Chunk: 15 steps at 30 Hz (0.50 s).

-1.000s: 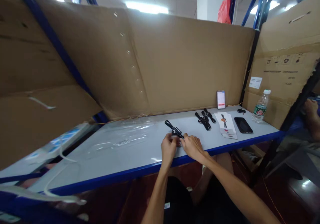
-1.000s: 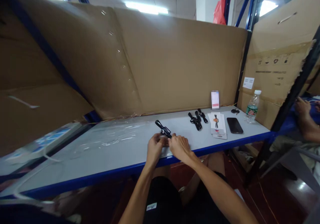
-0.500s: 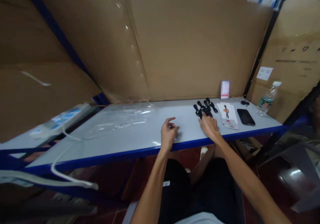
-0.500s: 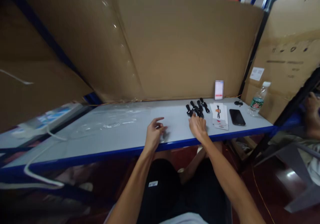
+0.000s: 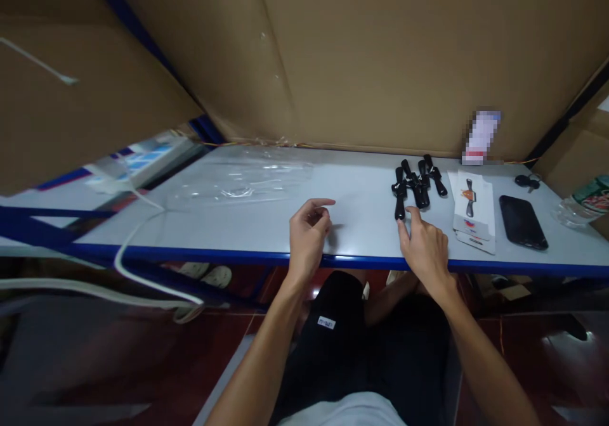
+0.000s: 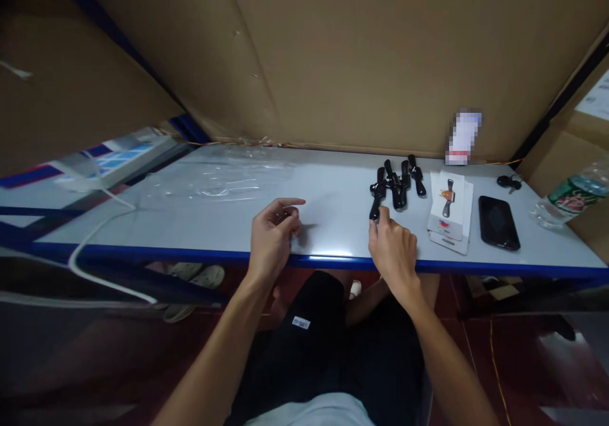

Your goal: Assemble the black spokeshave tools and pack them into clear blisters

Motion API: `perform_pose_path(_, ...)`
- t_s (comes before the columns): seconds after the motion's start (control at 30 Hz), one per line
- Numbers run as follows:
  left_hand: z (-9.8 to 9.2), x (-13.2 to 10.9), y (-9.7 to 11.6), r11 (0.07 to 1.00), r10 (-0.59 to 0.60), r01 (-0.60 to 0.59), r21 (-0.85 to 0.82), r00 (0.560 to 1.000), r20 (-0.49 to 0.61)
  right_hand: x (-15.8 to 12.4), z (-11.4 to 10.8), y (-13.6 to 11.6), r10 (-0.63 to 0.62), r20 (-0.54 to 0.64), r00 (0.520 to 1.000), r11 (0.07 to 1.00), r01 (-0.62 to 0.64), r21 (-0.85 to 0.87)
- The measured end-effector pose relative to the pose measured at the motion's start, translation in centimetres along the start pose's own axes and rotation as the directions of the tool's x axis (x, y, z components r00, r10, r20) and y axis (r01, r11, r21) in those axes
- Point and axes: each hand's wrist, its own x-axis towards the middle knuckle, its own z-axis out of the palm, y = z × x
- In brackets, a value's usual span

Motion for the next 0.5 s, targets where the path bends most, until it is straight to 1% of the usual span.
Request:
perform_pose_path(0.07, -0.4, 0.3, 0.0, 0.999, -0.011, 0.011, 0.044, 1.0, 0.017, 0.0, 0.0, 0.0, 0.013, 0.007, 1.0, 1.0, -0.013, 0.026)
perform_pose_path(0.13, -1.2, 0.9, -0.1, 0.982, -0.016, 0.004, 0.186, 0.998, 0.06, 0.0, 0.0, 0.2, 0.027, 0.01, 1.0, 0.998, -0.027, 0.064)
perform_pose_path(0.2, -2.3, 1.4, -0.2, 0.913, 0.011, -0.041, 0.406, 0.997, 0.076, 0.1, 0.1, 0.4, 0.038, 0.004, 0.999, 0.994, -0.038, 0.104)
perform_pose_path(0.23, -2.8, 1.6, -0.2, 0.869, 0.034, -0.059, 0.491, 0.998, 0.058, 0.1, 0.2, 0.5, 0.036, 0.0, 0.999, 0.992, -0.036, 0.118)
perform_pose_path(0.27, -3.3, 1.8, -0.3, 0.838, 0.045, -0.058, 0.543, 0.998, 0.038, 0.1, 0.3, 0.6, 0.029, -0.004, 1.0, 0.991, -0.028, 0.129)
perform_pose_path(0.33, -4.0, 2.0, -0.6, 0.824, 0.043, -0.039, 0.565, 0.999, 0.007, 0.2, 0.6, 0.8, 0.013, -0.017, 1.0, 0.99, -0.01, 0.14)
perform_pose_path(0.4, -4.2, 2.1, -0.9, 0.828, 0.036, -0.036, 0.559, 0.999, 0.011, 0.2, 0.8, 1.0, 0.012, -0.033, 0.999, 0.989, -0.007, 0.146)
perform_pose_path(0.5, -3.8, 2.1, -1.5, 0.798, 0.093, -0.088, 0.596, 0.995, 0.022, 0.2, 1.0, 1.2, 0.026, -0.045, 0.999, 0.989, -0.019, 0.144)
